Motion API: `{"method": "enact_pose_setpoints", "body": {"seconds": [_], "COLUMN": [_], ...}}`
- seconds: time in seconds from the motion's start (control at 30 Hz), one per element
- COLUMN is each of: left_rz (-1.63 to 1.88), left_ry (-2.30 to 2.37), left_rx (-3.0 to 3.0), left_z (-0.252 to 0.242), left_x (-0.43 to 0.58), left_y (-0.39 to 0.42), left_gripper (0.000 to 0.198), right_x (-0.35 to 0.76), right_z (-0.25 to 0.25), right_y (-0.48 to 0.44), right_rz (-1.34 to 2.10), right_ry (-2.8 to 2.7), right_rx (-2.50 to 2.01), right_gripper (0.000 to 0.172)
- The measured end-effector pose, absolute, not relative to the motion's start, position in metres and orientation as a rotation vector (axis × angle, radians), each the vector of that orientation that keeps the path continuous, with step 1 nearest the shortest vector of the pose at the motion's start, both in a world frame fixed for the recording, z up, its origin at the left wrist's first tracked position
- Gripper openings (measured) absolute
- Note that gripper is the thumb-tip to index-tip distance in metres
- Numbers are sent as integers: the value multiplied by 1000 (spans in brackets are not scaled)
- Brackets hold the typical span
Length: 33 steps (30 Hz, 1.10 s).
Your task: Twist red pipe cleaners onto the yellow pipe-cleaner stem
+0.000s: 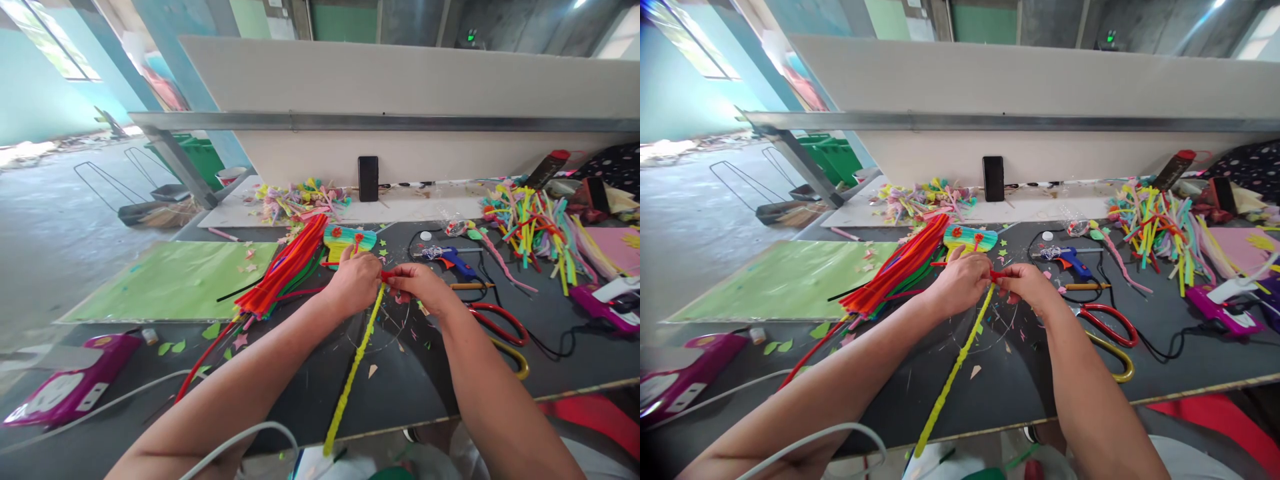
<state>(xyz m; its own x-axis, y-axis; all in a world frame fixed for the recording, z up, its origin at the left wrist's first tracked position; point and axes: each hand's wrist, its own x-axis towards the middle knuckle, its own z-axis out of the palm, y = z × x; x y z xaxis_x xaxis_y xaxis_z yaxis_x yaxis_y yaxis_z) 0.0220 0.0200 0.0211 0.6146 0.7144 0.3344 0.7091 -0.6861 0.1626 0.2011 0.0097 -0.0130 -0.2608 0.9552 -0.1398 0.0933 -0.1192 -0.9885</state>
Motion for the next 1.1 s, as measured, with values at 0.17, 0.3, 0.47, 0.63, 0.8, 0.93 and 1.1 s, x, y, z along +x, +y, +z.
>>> {"method": "enact_pose_setpoints", "body": {"seconds": [0.17, 0.3, 0.47, 0.63, 0.8, 0.93, 1.1], "left_rz": [614, 620, 609, 577, 586, 593, 590], "left_ry": [1225, 1226, 1207, 1241, 1275, 1267, 1192], "left_rx": [2823, 2815, 2818, 2810, 2861, 2854, 2731], "left_z": [19, 18, 20, 22, 19, 16, 23], "left_x": [23, 23, 22, 22, 23, 25, 22], "left_y": [19, 19, 20, 19, 19, 19, 22], "left_gripper": [12, 12, 13, 13, 14, 13, 13], "right_x": [198, 197, 199, 202, 201, 198, 199], "right_z": [-16, -15, -15, -17, -18, -19, -17], "right_y": [11, 11, 11, 11, 11, 12, 12], "right_rz": [1491, 1487, 1518, 1563, 1550, 1502, 1516], "right_ry": [-1338, -1317, -1317, -1302, -1285, -1290, -1235], "right_rx": [-1243, -1256, -1214, -1189, -1200, -1216, -1196], "right_gripper": [31, 28, 27, 29, 32, 29, 25]}}
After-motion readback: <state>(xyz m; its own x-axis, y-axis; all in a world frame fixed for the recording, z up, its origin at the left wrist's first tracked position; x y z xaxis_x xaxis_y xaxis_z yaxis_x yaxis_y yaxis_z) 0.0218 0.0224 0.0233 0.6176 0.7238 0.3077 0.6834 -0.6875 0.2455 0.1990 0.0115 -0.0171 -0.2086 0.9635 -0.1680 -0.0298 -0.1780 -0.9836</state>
